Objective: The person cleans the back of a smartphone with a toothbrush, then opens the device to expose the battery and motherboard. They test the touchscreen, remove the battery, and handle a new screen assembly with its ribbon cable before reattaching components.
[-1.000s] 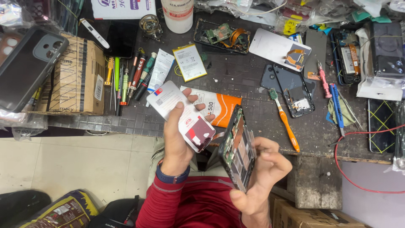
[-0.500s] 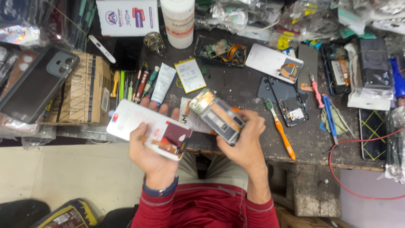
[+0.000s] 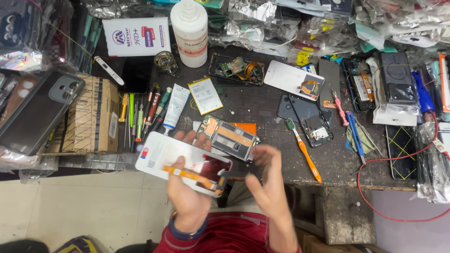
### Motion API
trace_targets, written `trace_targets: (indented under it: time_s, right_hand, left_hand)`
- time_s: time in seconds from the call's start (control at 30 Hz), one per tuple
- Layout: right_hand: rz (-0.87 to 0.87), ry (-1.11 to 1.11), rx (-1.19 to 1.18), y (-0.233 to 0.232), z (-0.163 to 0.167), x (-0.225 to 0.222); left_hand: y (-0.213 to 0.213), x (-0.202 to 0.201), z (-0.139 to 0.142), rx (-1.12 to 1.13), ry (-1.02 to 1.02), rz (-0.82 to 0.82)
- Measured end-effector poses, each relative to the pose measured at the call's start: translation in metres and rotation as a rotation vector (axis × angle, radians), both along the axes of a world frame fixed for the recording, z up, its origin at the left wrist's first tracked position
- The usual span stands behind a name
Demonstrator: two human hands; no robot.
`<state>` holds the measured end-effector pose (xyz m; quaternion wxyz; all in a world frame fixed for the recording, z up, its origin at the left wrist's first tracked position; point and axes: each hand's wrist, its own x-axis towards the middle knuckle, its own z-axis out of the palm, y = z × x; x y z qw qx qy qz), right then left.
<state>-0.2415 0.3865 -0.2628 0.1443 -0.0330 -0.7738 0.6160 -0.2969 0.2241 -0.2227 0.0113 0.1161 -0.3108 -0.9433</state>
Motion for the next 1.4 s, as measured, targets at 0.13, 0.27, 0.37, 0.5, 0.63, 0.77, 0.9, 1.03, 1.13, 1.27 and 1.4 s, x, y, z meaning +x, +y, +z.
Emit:
trace_targets:
  time_s: [0.13,0.27,0.37,0.5,0.63,0.77,0.9,1.03,1.13,1.27,1.4]
  right_hand:
    - [0.109,-0.025,-0.553,-0.033,0.001,0.035]
    - [0.083,-0.030,-0.658,-0.049,0.005,0.042]
    - [-0.056,0.024,-0.599,-0.052,0.010,0.037]
    - [-0.244,0.000,-0.683,-0.047,0.015,0.031]
    - [-0.334,-0.008,-0.761,-0.033,0.014,0.025]
    - [-0.312,0.027,-0.823,-0.016,0.009,0.026]
    - [-0.293,-0.088,-0.748,-0.004,0.014,0.034]
    - [-0.237,-0.262,-0.544,-0.005,0.040,0.042]
    - [-0.195,-0.297,-0.537,-0.011,0.064,0.050]
    - [-0.151,-0.372,-0.582,-0.007,0.070,0.045]
    - [-0.165,-0.318,-0.499,-0.002,0.060,0.050]
  left_hand:
    - [0.014,0.017,-0.009,-0.036,0.098,-0.068]
    - [0.022,0.031,-0.012,-0.098,0.167,-0.159]
    - [0.023,0.037,-0.013,-0.198,0.220,-0.206]
    - [0.014,0.048,-0.016,-0.335,0.140,-0.386]
    - [-0.002,0.062,-0.021,-0.281,0.198,-0.479]
    - [-0.021,0.073,-0.020,-0.078,0.128,-0.608]
    - [-0.037,0.071,-0.019,0.062,0.110,-0.815]
    - [-0.035,0.068,-0.021,0.365,-0.034,-1.030]
    - [-0.024,0.075,-0.021,0.299,-0.213,-1.085]
    - [-0.006,0.087,-0.019,0.117,-0.291,-1.039]
    - [-0.003,0.095,-0.017,0.035,-0.297,-1.045]
